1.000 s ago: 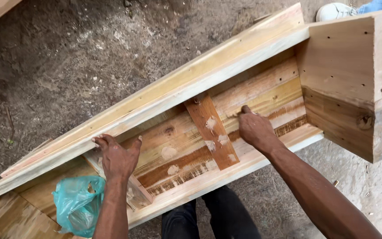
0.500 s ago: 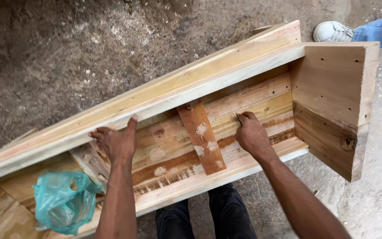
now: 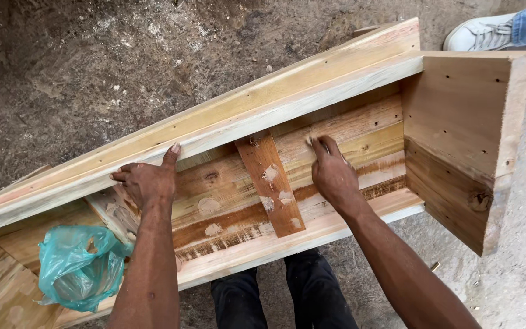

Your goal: The person applies a substance to the joints and seams of a wooden box by hand and using a small tool.

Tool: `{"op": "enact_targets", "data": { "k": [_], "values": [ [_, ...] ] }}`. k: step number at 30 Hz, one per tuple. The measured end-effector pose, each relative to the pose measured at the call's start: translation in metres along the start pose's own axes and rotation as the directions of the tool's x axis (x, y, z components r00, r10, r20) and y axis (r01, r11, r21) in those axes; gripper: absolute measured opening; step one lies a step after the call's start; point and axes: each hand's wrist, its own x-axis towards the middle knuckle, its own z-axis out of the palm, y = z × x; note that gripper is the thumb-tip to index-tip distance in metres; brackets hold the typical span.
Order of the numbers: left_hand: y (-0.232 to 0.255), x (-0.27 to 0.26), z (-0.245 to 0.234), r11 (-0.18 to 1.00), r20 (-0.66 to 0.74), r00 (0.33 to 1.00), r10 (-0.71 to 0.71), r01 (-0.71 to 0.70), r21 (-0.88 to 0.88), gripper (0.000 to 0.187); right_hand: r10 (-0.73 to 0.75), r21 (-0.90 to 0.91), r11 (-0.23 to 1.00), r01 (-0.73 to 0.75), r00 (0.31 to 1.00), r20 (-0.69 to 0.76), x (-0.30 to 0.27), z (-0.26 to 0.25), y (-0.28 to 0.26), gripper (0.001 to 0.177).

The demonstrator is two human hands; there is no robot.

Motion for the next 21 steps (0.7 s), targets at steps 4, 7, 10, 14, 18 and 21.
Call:
{"op": "enact_targets", "data": {
  "k": [4,7,10,14,18,21],
  "values": [
    [0.002,-0.003,-0.006,0.997,0.015,1.0,0.002,-0.003,0.072,0.14,0.029,-0.058,0.998,-0.027,0.999,0.028,0.027,0.018,-0.003,0.057],
    [-0.001,0.006,-0.006,1.0,0.056,0.998,0.014,-0.015,0.021,0.135,0.042,-0.133,0.991,-0.029,0.995,0.095,0.035,0.005,-0.001,0.058],
    [-0.002,0.003,-0.012,1.0,0.069,0.997,-0.024,0.024,0.011,0.14,0.069,-0.106,0.993,-0.053,0.986,0.15,0.046,0.014,0.023,0.052],
    [0.032,-0.036,-0.038,0.998,0.07,0.997,-0.037,0.034,0.051,0.133,0.167,-0.01,0.986,-0.168,0.974,0.152,0.079,0.06,0.054,0.053],
    [0.019,-0.024,-0.029,0.998,0.083,0.995,-0.051,0.048,0.033,0.137,0.222,0.122,0.965,-0.234,0.97,0.101,0.072,0.065,0.016,0.06],
    [-0.001,0.005,-0.012,0.999,0.088,0.995,-0.039,0.036,0.031,0.143,0.17,0.168,0.969,-0.18,0.983,0.073,0.044,0.046,0.032,0.062]
  ]
}}
